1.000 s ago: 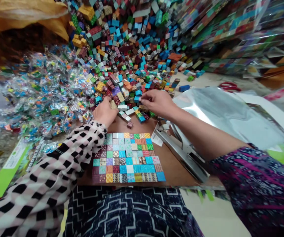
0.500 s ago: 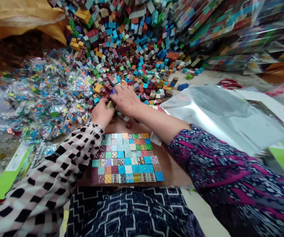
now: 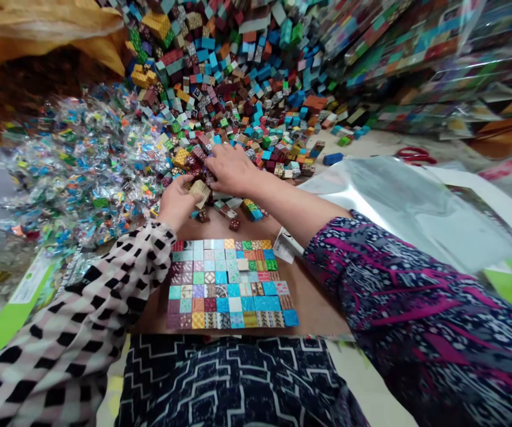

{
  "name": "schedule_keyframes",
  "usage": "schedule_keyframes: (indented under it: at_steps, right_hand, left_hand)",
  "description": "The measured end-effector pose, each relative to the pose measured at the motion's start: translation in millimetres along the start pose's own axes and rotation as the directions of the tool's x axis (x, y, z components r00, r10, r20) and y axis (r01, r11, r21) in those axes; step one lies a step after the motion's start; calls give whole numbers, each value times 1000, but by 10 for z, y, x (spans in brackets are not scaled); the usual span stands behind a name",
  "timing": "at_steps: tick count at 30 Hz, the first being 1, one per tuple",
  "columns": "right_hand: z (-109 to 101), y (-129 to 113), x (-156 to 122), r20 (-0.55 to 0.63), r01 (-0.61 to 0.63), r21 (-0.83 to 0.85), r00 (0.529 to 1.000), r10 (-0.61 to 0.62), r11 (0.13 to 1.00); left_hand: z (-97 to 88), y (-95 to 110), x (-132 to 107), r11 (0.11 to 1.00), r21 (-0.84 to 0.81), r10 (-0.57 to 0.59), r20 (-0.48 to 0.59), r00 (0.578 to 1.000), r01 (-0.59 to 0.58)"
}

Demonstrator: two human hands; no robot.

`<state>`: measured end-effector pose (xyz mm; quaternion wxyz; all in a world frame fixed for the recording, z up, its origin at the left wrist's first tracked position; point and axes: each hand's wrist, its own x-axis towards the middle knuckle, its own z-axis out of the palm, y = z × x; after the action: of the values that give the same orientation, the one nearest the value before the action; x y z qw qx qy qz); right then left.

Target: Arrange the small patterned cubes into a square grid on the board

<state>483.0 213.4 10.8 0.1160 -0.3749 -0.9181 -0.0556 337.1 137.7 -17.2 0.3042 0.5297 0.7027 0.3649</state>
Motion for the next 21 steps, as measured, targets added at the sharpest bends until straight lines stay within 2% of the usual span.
schedule_keyframes:
  at_steps: [4,7,10,15,21]
  right_hand:
    - [-98,52,-207,-44,-3,109,999,8,994]
    - [-151,83,-375,-65,104,168,993,-94,980]
    - [-159,84,-486,-27,191,266,981,-191,945]
    - [-180,1,-599,8,210,436,972,-237,875]
    - [-258,-61,-779,-29,264,489,957,-287,831]
  left_hand:
    - [-157,57,-136,980,-171,-96,54,994,104]
    - [-274,103,-227,933,-322,-129,109,986,158]
    - [-365,143,-293,918,-358,-112,179,977,171]
    - [-446,175,-356,904,-329,-114,427,897,272]
    - [-432,248,-387,888,-295,-128,577,807,352]
